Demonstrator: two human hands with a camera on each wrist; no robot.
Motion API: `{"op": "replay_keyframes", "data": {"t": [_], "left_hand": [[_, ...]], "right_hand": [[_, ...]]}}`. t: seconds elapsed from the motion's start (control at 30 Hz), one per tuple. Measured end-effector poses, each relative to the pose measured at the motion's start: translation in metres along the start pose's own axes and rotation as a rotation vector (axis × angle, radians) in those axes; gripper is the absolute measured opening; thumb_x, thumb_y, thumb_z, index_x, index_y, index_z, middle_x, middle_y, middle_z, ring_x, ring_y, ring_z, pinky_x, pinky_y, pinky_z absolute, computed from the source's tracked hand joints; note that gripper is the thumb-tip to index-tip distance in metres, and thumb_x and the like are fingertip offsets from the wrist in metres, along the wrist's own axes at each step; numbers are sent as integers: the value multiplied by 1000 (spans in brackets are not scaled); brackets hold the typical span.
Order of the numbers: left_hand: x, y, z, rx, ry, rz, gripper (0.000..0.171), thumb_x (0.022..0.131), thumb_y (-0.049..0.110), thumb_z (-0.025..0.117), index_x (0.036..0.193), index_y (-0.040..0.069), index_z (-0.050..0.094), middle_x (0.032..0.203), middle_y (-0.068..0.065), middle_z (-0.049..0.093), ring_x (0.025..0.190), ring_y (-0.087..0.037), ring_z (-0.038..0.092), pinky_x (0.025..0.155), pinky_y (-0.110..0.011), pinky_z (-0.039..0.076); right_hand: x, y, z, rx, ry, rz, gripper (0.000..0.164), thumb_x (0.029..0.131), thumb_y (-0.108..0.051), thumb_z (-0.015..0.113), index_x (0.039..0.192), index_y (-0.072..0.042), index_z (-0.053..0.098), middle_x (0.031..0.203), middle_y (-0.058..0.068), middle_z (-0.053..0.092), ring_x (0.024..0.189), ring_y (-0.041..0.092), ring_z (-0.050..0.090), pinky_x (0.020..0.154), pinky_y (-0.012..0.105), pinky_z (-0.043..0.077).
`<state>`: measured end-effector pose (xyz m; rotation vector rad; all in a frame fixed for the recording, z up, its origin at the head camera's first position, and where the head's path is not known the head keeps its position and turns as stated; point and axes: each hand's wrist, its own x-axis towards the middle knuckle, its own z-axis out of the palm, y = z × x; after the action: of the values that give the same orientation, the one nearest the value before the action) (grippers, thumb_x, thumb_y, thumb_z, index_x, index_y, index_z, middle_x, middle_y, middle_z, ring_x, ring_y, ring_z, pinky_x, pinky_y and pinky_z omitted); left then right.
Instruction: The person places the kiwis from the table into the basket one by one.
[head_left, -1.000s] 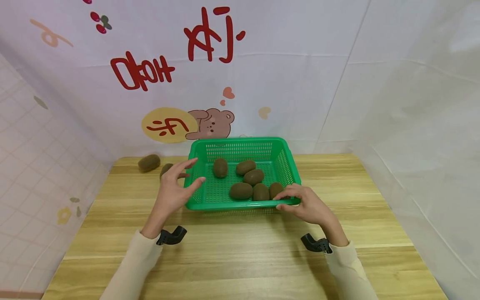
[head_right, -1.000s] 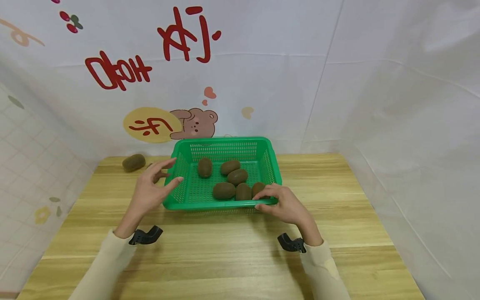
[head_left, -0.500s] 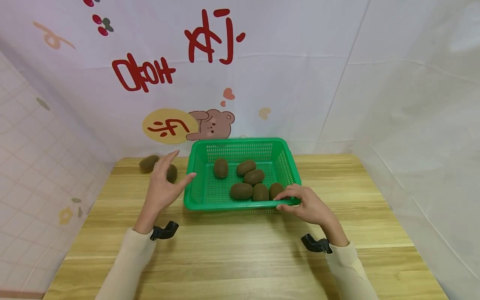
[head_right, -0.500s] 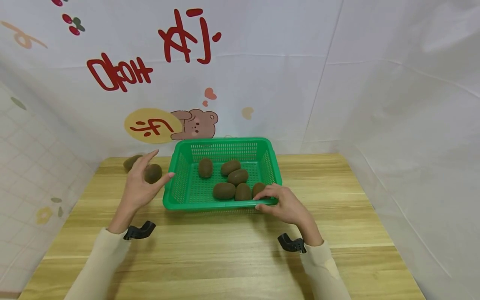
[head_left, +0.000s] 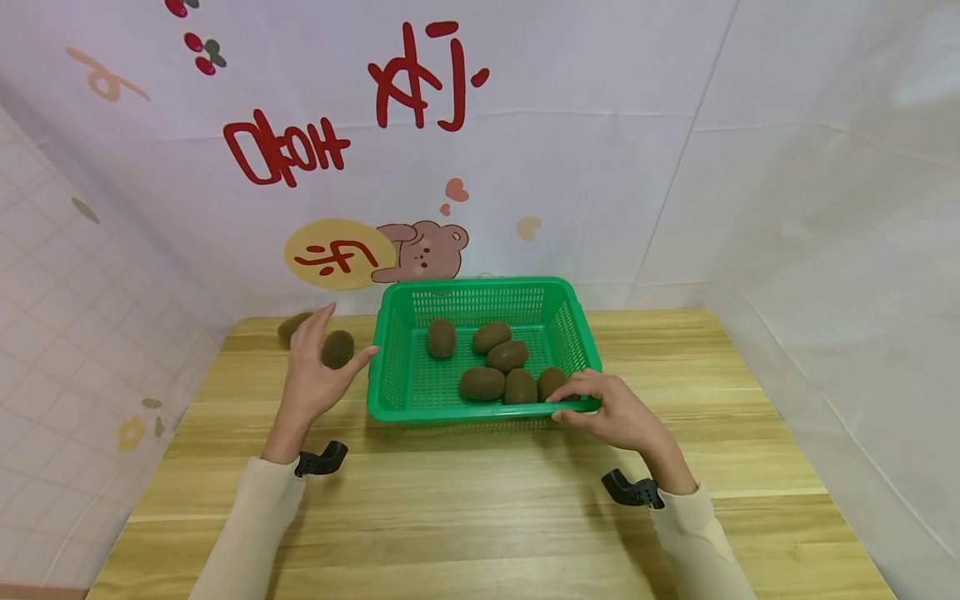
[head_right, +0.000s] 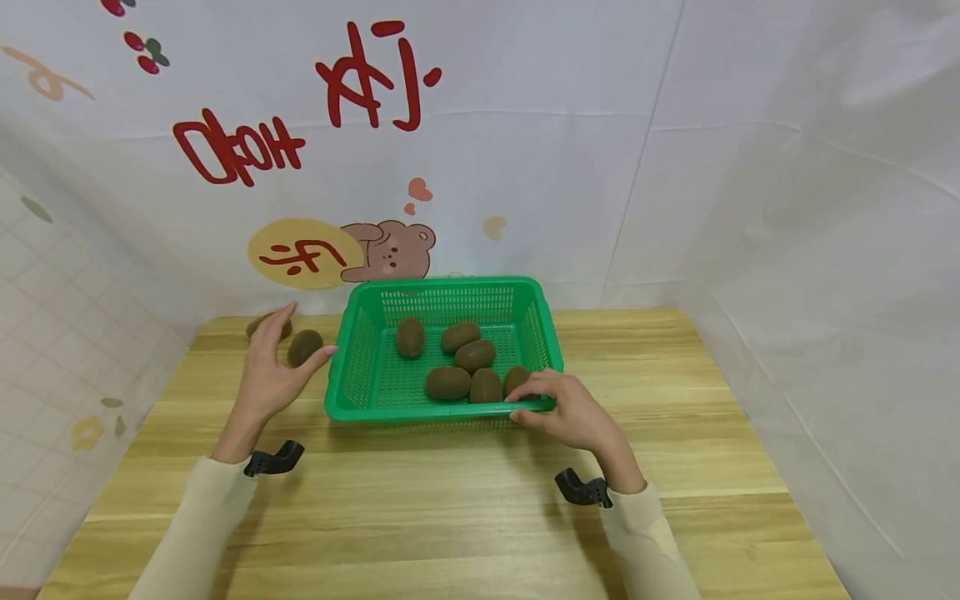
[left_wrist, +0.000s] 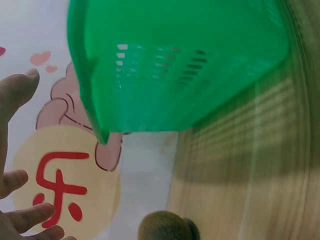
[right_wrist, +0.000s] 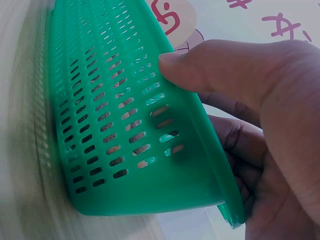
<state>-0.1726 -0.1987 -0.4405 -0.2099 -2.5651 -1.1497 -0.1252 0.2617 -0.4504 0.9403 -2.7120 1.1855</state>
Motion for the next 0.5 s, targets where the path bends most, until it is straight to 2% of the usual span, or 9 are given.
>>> {"op": "replay_keyframes", "data": {"t": [0.33, 0.5], "left_hand": [[2, -28, 5, 22, 14, -58, 100, 88, 46, 80, 164, 13, 25, 165, -19, 30, 149, -43, 28, 116, -72, 26], [3, -41, 8, 21, 6, -83, 101, 88, 48, 79, 165, 14, 23, 164, -20, 30, 149, -43, 28, 117, -72, 26]], "right_hand": [[0, -1, 0, -7, 1, 5, 20, 89, -26, 82, 106, -35, 77, 92, -20, 68, 83, 7, 51, 70, 30, 47], [0, -1, 0, -13, 4, -3, 20, 89, -26, 82, 106, -35, 77, 92, -20, 68, 82, 8, 51, 70, 31, 48]]}}
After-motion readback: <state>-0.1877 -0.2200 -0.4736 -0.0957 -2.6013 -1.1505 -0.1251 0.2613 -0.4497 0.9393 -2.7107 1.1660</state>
